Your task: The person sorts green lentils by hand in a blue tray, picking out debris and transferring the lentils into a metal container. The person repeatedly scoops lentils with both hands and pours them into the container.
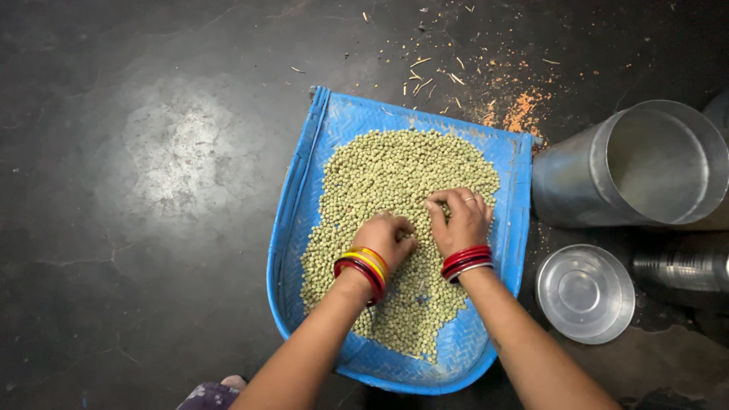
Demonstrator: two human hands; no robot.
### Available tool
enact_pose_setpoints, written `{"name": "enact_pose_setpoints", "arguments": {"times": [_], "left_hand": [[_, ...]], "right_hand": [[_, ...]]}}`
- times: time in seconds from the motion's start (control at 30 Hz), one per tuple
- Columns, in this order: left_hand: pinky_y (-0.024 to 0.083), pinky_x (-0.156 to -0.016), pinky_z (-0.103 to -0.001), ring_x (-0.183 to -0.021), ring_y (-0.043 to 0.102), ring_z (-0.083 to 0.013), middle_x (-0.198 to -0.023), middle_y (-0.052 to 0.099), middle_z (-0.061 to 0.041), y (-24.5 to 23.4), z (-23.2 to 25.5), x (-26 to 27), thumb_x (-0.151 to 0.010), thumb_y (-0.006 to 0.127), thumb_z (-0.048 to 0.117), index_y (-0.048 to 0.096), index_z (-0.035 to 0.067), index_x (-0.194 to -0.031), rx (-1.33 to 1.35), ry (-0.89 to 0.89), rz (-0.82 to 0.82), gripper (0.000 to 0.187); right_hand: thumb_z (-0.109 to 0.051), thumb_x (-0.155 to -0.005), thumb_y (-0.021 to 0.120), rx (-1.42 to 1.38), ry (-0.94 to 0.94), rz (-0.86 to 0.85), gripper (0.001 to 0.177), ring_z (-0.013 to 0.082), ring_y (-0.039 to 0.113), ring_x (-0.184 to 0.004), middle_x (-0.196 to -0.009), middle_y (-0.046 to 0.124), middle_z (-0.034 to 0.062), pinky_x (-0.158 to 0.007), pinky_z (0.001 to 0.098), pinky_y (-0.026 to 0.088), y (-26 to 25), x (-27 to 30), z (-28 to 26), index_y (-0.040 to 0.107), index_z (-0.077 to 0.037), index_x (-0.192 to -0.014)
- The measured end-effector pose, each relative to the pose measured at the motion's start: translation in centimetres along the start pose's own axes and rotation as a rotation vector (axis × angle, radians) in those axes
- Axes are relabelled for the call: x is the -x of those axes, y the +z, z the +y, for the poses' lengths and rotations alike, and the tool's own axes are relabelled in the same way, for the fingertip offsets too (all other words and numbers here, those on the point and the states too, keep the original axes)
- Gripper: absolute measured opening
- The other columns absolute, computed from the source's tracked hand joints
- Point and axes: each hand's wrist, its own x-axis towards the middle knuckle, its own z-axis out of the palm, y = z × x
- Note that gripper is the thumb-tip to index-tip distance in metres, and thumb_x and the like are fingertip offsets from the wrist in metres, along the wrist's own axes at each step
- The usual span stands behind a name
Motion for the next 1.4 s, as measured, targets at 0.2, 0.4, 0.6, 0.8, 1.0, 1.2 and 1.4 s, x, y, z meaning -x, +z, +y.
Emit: {"name": "enact_pose_setpoints", "arguments": {"times": [0.2, 0.4, 0.6, 0.8, 1.0, 1.2, 1.4], "left_hand": [[0.053, -0.089, -0.045, -0.094, 0.066, -0.0346, -0.097, 0.069, -0.016, -0.1, 1.0, 0.2, -0.08, 0.077, 0.023, 0.078, 0.011, -0.087, -0.079, 0.006, -0.016, 0.013], [0.055, -0.082, -0.042, -0.084, 0.069, -0.0296, -0.086, 0.074, -0.012, 0.4, 0.1, -0.3, -0.081, 0.077, 0.023, 0.08, 0.012, -0.083, 0.033, -0.049, 0.044, 0.012], [0.055, -0.067, -0.027, -0.068, 0.067, -0.0104, -0.079, 0.074, -0.003, 1.2, -1.4, -0.9, -0.09, 0.071, 0.019, 0.074, 0.005, -0.092, 0.555, -0.253, 0.105, 0.014], [0.052, -0.063, -0.025, -0.065, 0.062, -0.0102, -0.075, 0.068, -0.003, 2.2, -3.0, -1.5, -0.095, 0.065, 0.013, 0.068, 0.001, -0.095, 0.815, -0.244, 0.08, 0.012], [0.054, -0.063, -0.026, -0.066, 0.065, -0.0121, -0.076, 0.07, -0.006, 3.0, -3.5, -1.8, -0.093, 0.064, 0.01, 0.066, 0.0, -0.095, 0.949, -0.248, 0.095, 0.01], [0.054, -0.063, -0.028, -0.067, 0.066, -0.0139, -0.079, 0.071, -0.009, 3.7, -3.9, -2.3, -0.094, 0.067, 0.011, 0.066, -0.001, -0.097, 0.943, -0.265, 0.108, 0.013], [0.061, -0.076, -0.03, -0.081, 0.074, -0.0161, -0.092, 0.073, -0.008, 5.9, -3.3, -4.1, -0.093, 0.066, 0.01, 0.066, 0.0, -0.103, 1.258, -0.335, 0.068, 0.014]], "right_hand": [[-0.025, -0.09, 0.075, -0.061, 0.062, 0.02, 0.009, 0.0314, 0.062, -0.102, -0.1, 0.07, 0.0057, -0.096, 0.0474, 0.044, 0.5, 0.0, 0.6, 0.073, -0.017, -0.092], [-0.023, -0.091, 0.075, -0.207, 0.168, 0.048, 0.01, 0.028, 0.067, -0.095, -0.097, 0.071, 0.0066, -0.088, 0.0415, 0.052, 0.3, -0.5, 0.8, 0.073, -0.014, -0.094], [-0.023, -0.088, 0.077, -0.108, 0.036, -0.033, 0.008, 0.0273, 0.065, -0.101, -0.1, 0.071, 0.006, -0.092, 0.0433, 0.048, -0.7, -0.5, 0.3, 0.078, -0.017, -0.093], [-0.025, -0.082, 0.08, -0.019, -0.014, -0.11, 0.012, 0.0278, 0.06, -0.109, -0.106, 0.067, 0.0045, -0.098, 0.0454, 0.041, -1.0, -0.5, 0.0, 0.078, -0.018, -0.092], [-0.024, -0.083, 0.079, 0.052, -0.06, -0.092, 0.008, 0.0273, 0.06, -0.108, -0.104, 0.067, 0.0016, -0.095, 0.0458, 0.043, -0.5, -0.3, 0.2, 0.075, -0.019, -0.086], [-0.023, -0.084, 0.078, 0.112, -0.111, -0.019, 0.008, 0.0299, 0.061, -0.106, -0.104, 0.068, 0.0048, -0.094, 0.049, 0.043, -0.4, -0.6, -0.2, 0.074, -0.017, -0.087], [-0.015, -0.094, 0.075, -0.303, 0.033, 0.032, 0.009, 0.0267, 0.067, -0.089, -0.097, 0.067, 0.0097, -0.079, 0.0383, 0.054, -0.7, -0.5, -0.6, 0.071, -0.008, -0.097]]}}
